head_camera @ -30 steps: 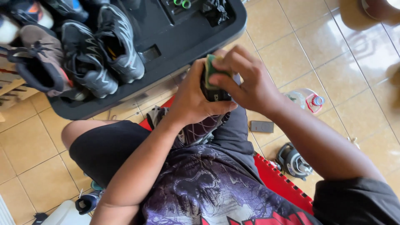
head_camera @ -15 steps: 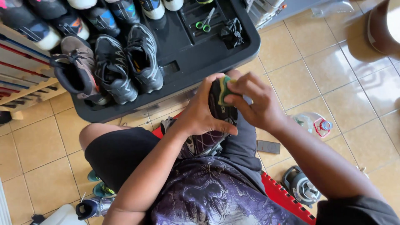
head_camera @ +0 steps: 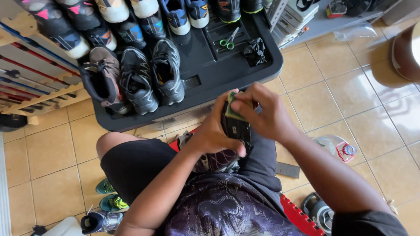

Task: The person sits on the floor and scrubs a purple and black shoe with a sponge. They place the shoe on the floor and pick up a black and green shoe, scrubbing it with the same sponge. The person then picks up the purple shoe again and continues scrubbing it.

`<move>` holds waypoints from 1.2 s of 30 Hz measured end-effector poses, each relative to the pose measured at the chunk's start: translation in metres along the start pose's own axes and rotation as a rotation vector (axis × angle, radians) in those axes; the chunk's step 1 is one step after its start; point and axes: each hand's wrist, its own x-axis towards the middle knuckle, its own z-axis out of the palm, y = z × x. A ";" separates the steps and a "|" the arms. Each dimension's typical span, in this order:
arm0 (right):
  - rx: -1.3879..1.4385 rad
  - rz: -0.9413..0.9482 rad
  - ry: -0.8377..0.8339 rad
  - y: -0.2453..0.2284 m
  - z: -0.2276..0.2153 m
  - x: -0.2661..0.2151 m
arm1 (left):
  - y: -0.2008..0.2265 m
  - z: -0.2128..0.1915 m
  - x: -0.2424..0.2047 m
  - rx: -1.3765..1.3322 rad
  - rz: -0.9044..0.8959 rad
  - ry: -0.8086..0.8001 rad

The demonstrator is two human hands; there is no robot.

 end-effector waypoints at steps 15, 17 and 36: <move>0.109 0.536 -0.252 0.008 0.017 0.036 | 0.019 0.001 -0.033 0.102 0.039 0.113; 0.221 0.634 -0.273 0.020 0.022 0.035 | 0.026 0.002 -0.039 0.102 0.037 0.118; 0.384 0.754 -0.073 0.075 0.050 -0.004 | -0.022 -0.045 -0.064 -0.294 0.235 0.207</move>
